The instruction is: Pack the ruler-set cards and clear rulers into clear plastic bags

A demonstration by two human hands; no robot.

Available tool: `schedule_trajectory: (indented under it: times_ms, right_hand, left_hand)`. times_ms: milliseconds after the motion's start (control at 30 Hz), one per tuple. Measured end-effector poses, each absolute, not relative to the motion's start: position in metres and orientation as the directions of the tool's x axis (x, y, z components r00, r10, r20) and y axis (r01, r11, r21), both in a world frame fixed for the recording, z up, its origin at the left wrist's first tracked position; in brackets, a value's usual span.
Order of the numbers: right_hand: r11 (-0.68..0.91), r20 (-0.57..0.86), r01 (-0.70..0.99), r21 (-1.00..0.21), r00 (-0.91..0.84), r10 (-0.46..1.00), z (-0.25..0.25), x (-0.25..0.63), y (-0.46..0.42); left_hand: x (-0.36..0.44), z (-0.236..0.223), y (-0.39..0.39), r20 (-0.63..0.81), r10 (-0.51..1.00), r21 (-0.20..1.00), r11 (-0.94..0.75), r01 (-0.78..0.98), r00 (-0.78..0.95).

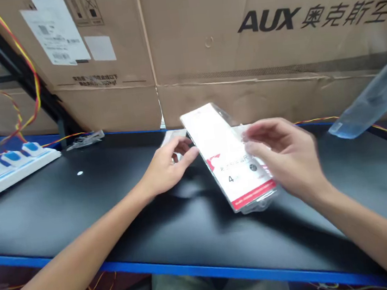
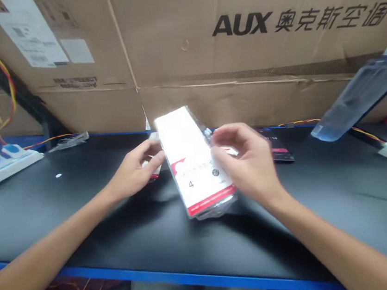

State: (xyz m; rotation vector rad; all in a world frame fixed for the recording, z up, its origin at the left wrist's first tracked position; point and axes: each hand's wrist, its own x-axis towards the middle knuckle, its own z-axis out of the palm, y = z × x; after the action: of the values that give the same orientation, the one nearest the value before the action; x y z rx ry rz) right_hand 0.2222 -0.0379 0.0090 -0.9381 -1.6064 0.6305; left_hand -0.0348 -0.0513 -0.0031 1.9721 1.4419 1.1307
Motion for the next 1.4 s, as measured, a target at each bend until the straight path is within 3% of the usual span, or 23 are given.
schedule_trajectory:
  times_ms: [67, 133, 233, 300, 567, 700, 800, 900, 967, 1133, 1233, 1400]
  right_hand:
    - [0.474, 0.426, 0.224, -0.852, -0.229, 0.875, -0.005, 0.212, -0.043]
    - [0.417, 0.333, 0.240, -0.877, -0.323, 0.886, -0.015, 0.206, -0.046]
    - [0.373, 0.270, 0.284, -0.883, -0.342, 0.900, -0.020, 0.207, -0.047]
    - [0.367, 0.252, 0.321, -0.873, -0.346, 0.904, -0.019, 0.210, -0.044]
    - [0.204, 0.035, 0.324, -0.924, -0.461, 0.887, -0.020, 0.214, -0.037]
    - [0.072, -0.049, 0.250, -0.966, -0.448, 0.892, -0.019, 0.211, -0.038]
    - [0.068, -0.088, 0.290, -0.955, -0.492, 0.866, -0.020, 0.211, -0.039]
    - [0.089, -0.098, 0.320, -0.943, -0.523, 0.847, -0.021, 0.212, -0.039]
    - [0.125, -0.082, 0.348, -0.929, -0.524, 0.848, -0.021, 0.212, -0.039]
    - [0.241, -0.044, 0.436, -0.867, -0.548, 0.835, -0.017, 0.214, -0.040]
    - [0.355, 0.002, 0.523, -0.775, -0.560, 0.829, -0.011, 0.217, -0.040]
    - [0.536, 0.267, 0.659, -0.528, -0.470, 0.841, -0.004, 0.223, -0.030]
  left_hand:
    - [-0.029, -0.003, -0.053, 0.205, 0.971, 0.912, -0.236, 0.336, 0.125]
    - [-0.026, -0.003, -0.052, 0.086, 0.987, 0.988, -0.102, 0.117, 0.134]
    - [-0.029, 0.000, -0.051, -0.017, 0.981, 0.994, 0.038, -0.104, 0.191]
    - [-0.032, 0.004, -0.051, -0.031, 0.972, 0.987, 0.067, -0.147, 0.234]
    - [-0.035, 0.011, -0.055, -0.041, 0.980, 0.994, 0.060, -0.093, 0.196]
    - [-0.036, 0.004, -0.052, 0.065, 0.998, 0.975, -0.066, 0.210, 0.011]
    - [-0.039, 0.000, -0.050, 0.337, 0.938, 0.768, -0.226, 0.599, -0.078]
    - [-0.040, -0.002, -0.053, 0.561, 0.824, 0.451, -0.383, 0.806, 0.078]
    - [-0.037, -0.002, -0.057, 0.544, 0.796, 0.371, -0.512, 0.775, 0.266]
    - [-0.018, -0.008, -0.073, 0.332, 0.700, 0.416, -0.710, 0.568, 0.632]
    - [-0.012, -0.014, -0.078, 0.274, 0.657, 0.379, -0.745, 0.549, 0.703]
    - [-0.014, -0.019, -0.078, 0.268, 0.660, 0.389, -0.741, 0.547, 0.702]
